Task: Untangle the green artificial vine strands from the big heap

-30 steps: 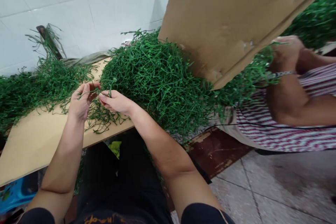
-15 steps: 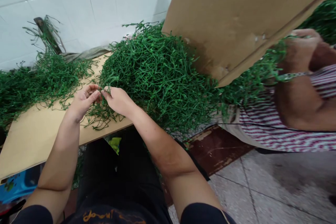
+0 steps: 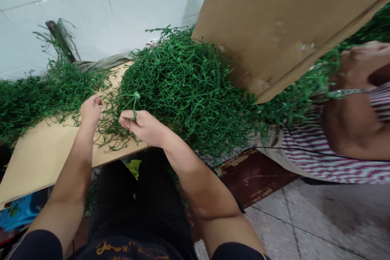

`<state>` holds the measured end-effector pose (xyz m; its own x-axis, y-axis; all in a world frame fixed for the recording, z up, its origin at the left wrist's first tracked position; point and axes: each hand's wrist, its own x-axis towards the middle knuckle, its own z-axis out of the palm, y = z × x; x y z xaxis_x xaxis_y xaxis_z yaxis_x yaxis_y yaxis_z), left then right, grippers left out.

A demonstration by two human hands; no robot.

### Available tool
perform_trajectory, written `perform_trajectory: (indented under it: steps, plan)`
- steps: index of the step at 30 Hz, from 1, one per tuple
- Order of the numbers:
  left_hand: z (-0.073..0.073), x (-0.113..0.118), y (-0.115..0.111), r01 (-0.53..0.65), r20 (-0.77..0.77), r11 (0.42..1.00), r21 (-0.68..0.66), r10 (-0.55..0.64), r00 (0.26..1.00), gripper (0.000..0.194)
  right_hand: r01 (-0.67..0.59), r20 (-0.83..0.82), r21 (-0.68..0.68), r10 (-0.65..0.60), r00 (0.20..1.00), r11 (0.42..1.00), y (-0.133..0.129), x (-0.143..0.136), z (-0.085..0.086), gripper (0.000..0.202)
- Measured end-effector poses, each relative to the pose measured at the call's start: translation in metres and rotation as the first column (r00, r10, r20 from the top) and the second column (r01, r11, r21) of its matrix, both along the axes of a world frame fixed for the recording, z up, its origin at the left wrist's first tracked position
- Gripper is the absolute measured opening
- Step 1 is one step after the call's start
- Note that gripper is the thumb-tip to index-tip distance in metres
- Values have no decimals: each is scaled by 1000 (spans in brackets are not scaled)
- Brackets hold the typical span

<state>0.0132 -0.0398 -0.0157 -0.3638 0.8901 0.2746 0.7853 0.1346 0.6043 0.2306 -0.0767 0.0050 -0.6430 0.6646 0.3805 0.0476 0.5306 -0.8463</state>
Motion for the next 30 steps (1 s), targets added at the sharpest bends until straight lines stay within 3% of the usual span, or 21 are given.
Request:
perform_trajectory:
  steps: [2, 4, 7, 9, 12, 14, 16, 18, 20, 22, 25, 27, 29, 30]
  plan:
    - [-2, -16, 3, -53, 26, 999, -13, 53, 998, 25, -4, -49, -20, 3, 999, 1000, -5, 14, 3, 35]
    - [-5, -18, 5, -7, 53, 1000, 20, 6, 999, 27, 99, -45, -76, -103, 994, 992, -3, 24, 1, 38]
    - [-14, 6, 8, 168, 78, 986, 7, -168, 983, 25, 229, 171, -109, -209, 963, 967, 9, 26, -1, 35]
    - [-22, 26, 9, 350, 93, 936, -31, -346, 934, 41, 275, 357, -63, -236, 904, 959, 13, 16, 2, 31]
    - [-29, 36, -2, 416, 250, 906, 82, -422, 871, 48, 310, 499, 49, -292, 816, 949, 9, -11, 18, 29]
    - [-29, 27, -24, 449, 516, 875, 183, -474, 714, 45, 248, 512, 102, -264, 818, 963, 1, -34, 29, 28]
    - [-25, 9, -55, 454, 731, 853, 256, -478, 487, 45, 95, 481, 117, -140, 866, 989, -6, -58, 33, 26]
    - [-21, -13, -89, 384, 792, 871, 306, -456, 406, 42, -92, 461, 100, 36, 887, 991, -12, -82, 31, 27]
    - [-16, -35, -119, 286, 818, 911, 298, -398, 414, 38, -265, 462, 22, 225, 858, 964, -16, -103, 23, 30]
    - [-13, -55, -143, 183, 815, 940, 288, -341, 468, 30, -401, 488, -101, 397, 777, 910, -21, -119, 15, 35]
    - [-9, -81, -172, 117, 772, 952, 283, -298, 561, 29, -542, 550, -152, 526, 649, 827, -24, -132, 5, 47]
    - [-6, -98, -194, 154, 734, 952, 265, -303, 608, 33, -541, 623, -3, 425, 657, 841, -22, -135, -3, 63]
    - [-2, -115, -218, 256, 691, 953, 162, -295, 660, 32, -413, 671, 206, 179, 719, 887, -14, -133, -16, 71]
    - [0, -123, -232, 311, 659, 949, 44, -262, 705, 32, -326, 690, 289, 40, 723, 900, -8, -130, -24, 70]
